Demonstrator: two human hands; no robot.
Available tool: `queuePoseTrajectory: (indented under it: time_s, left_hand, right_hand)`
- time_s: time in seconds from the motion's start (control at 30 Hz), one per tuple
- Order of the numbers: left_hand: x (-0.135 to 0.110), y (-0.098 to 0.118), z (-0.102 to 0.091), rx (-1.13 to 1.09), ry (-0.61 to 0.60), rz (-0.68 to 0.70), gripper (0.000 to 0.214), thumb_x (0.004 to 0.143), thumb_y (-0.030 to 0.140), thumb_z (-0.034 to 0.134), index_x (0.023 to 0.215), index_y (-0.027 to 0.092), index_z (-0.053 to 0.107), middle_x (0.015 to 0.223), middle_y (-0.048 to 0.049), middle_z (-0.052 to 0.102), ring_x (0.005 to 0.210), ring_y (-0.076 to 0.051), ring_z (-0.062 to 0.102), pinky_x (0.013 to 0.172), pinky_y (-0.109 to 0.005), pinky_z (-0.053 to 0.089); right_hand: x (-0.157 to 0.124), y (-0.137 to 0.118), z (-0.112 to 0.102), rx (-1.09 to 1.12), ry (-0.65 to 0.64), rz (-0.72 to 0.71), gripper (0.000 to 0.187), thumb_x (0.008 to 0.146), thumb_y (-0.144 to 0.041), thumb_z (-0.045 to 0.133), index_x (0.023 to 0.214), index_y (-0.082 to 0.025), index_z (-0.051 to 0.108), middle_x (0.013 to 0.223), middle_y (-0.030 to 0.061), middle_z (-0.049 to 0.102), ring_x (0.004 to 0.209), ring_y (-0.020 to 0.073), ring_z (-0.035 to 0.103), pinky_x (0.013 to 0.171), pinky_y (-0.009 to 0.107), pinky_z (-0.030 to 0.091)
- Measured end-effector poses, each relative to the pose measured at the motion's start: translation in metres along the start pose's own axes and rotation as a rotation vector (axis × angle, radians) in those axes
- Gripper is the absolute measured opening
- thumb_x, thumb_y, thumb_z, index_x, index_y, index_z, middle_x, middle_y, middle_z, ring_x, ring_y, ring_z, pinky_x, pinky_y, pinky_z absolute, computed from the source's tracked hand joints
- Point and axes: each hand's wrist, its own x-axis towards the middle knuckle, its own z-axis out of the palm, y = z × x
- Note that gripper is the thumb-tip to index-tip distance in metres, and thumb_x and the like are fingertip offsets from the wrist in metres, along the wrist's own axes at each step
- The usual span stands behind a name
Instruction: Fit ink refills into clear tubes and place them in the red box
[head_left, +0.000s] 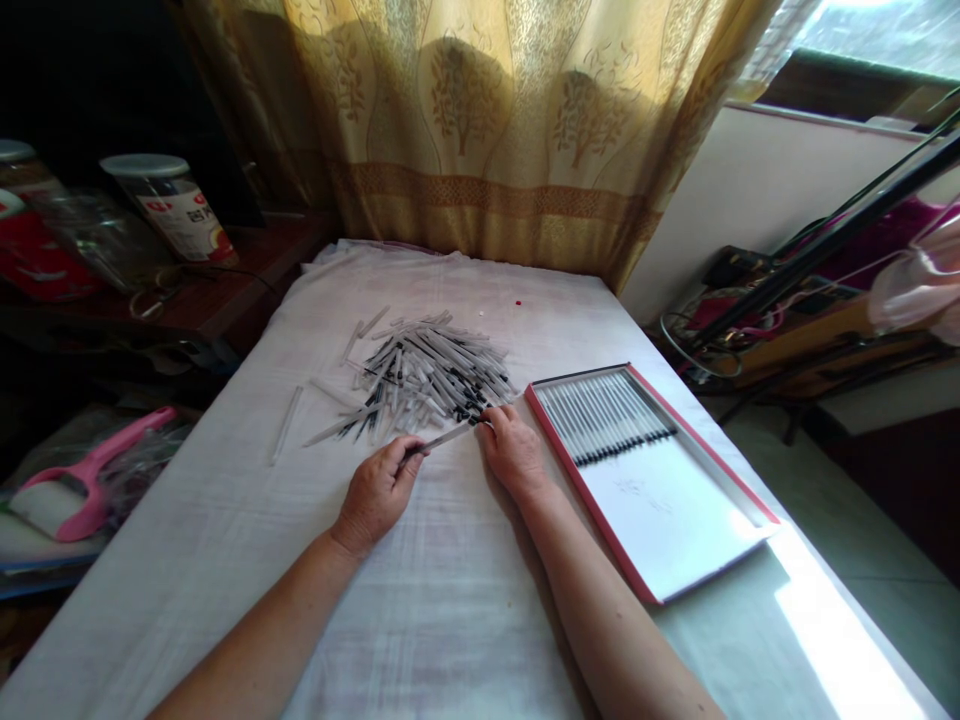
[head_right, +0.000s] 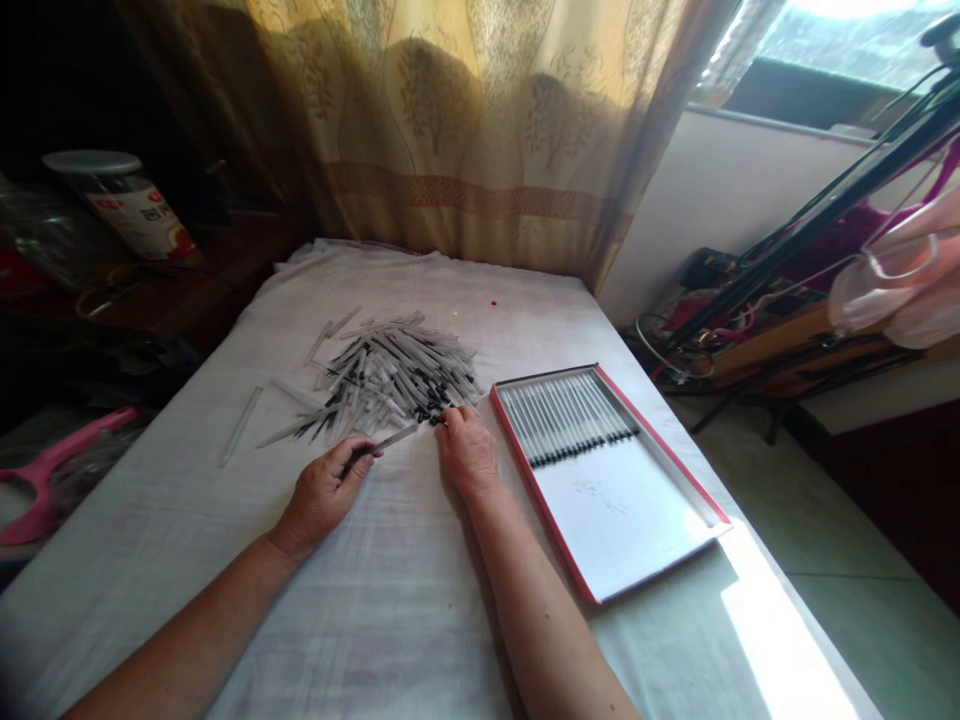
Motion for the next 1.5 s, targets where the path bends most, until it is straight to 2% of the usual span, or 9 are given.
queuePoseTrajectory:
  time_s: [0.13, 0.27, 0.4, 0.8, 1.07, 1.2, 1.37, 1.43, 1.5]
  left_hand:
    - [-0.001, -0.001, -0.001, 0.042, 0.021, 0.084, 0.02, 0.091, 0.032, 0.049, 0.099, 0.021, 0.064, 0.091, -0.0041, 0.074, 0.082, -0.018, 0.07, 0.074, -0.027, 0.055]
    - [-0.001, -0.003, -0.001, 0.091, 0.018, 0.141, 0.019, 0.092, 0.029, 0.049, 0.099, 0.021, 0.065, 0.092, -0.0046, 0.073, 0.084, -0.018, 0.07, 0.077, -0.028, 0.056]
    - [-0.002, -0.004, -0.003, 0.146, -0.017, 0.186, 0.019, 0.092, 0.027, 0.049, 0.101, 0.02, 0.064, 0.094, -0.0062, 0.073, 0.087, -0.02, 0.07, 0.079, -0.03, 0.055]
    - [-0.002, -0.002, -0.004, 0.185, -0.074, 0.189, 0.019, 0.093, 0.027, 0.049, 0.103, 0.02, 0.064, 0.095, -0.006, 0.073, 0.088, -0.02, 0.069, 0.081, -0.032, 0.055]
    - [-0.002, -0.005, -0.004, 0.149, -0.095, 0.207, 0.023, 0.093, 0.026, 0.05, 0.108, 0.021, 0.067, 0.099, -0.0066, 0.073, 0.092, -0.02, 0.068, 0.085, -0.034, 0.055]
    - [-0.002, -0.006, -0.004, 0.128, -0.091, 0.22, 0.023, 0.093, 0.026, 0.05, 0.107, 0.021, 0.068, 0.097, -0.0065, 0.073, 0.09, -0.02, 0.068, 0.083, -0.034, 0.056]
    - [-0.002, -0.004, -0.004, 0.115, -0.104, 0.229, 0.022, 0.093, 0.026, 0.051, 0.106, 0.021, 0.068, 0.096, -0.006, 0.073, 0.089, -0.019, 0.068, 0.082, -0.033, 0.056]
    - [-0.002, -0.004, -0.004, 0.111, -0.109, 0.217, 0.022, 0.093, 0.026, 0.051, 0.106, 0.022, 0.068, 0.097, -0.0058, 0.073, 0.09, -0.019, 0.068, 0.083, -0.033, 0.055]
    - [-0.002, -0.004, -0.004, 0.113, -0.112, 0.207, 0.022, 0.093, 0.026, 0.05, 0.106, 0.022, 0.068, 0.097, -0.006, 0.073, 0.091, -0.019, 0.068, 0.084, -0.033, 0.055]
  right_hand:
    - [-0.014, 0.001, 0.001, 0.38, 0.115, -0.002, 0.015, 0.086, -0.026, 0.052, 0.092, -0.021, 0.065, 0.087, 0.0062, 0.069, 0.078, 0.0205, 0.063, 0.073, 0.033, 0.05]
    - [-0.034, -0.005, -0.004, 0.834, 0.035, 0.156, 0.017, 0.081, -0.035, 0.059, 0.088, -0.021, 0.065, 0.075, 0.0024, 0.067, 0.064, 0.0161, 0.061, 0.059, 0.028, 0.051]
    - [-0.043, -0.009, -0.009, 1.0, -0.033, 0.276, 0.022, 0.077, -0.037, 0.061, 0.09, -0.02, 0.065, 0.07, 0.0009, 0.065, 0.058, 0.0136, 0.058, 0.05, 0.023, 0.047]
    - [-0.044, -0.011, -0.007, 0.939, -0.037, 0.212, 0.02, 0.077, -0.034, 0.061, 0.09, -0.02, 0.067, 0.078, 0.0027, 0.069, 0.063, 0.0148, 0.059, 0.058, 0.026, 0.049]
    - [-0.045, -0.006, -0.007, 0.785, 0.038, 0.019, 0.014, 0.081, -0.026, 0.058, 0.088, -0.023, 0.07, 0.088, 0.0044, 0.07, 0.081, 0.0182, 0.064, 0.071, 0.029, 0.051]
    - [-0.044, -0.003, -0.008, 0.719, 0.029, 0.016, 0.015, 0.083, -0.031, 0.059, 0.086, -0.023, 0.071, 0.082, 0.0034, 0.071, 0.072, 0.017, 0.064, 0.067, 0.028, 0.05]
    - [-0.043, -0.001, -0.008, 0.505, -0.01, -0.001, 0.034, 0.089, -0.04, 0.051, 0.062, -0.021, 0.063, 0.06, 0.0023, 0.063, 0.058, 0.0156, 0.058, 0.059, 0.027, 0.046]
    - [-0.044, -0.001, -0.008, 0.511, -0.024, 0.004, 0.034, 0.09, -0.04, 0.048, 0.067, -0.021, 0.065, 0.064, 0.003, 0.065, 0.061, 0.0157, 0.06, 0.058, 0.026, 0.046]
    - [-0.045, 0.001, -0.008, 0.588, -0.047, 0.014, 0.023, 0.088, -0.037, 0.051, 0.086, -0.021, 0.068, 0.077, 0.0038, 0.07, 0.067, 0.0158, 0.063, 0.059, 0.026, 0.049]
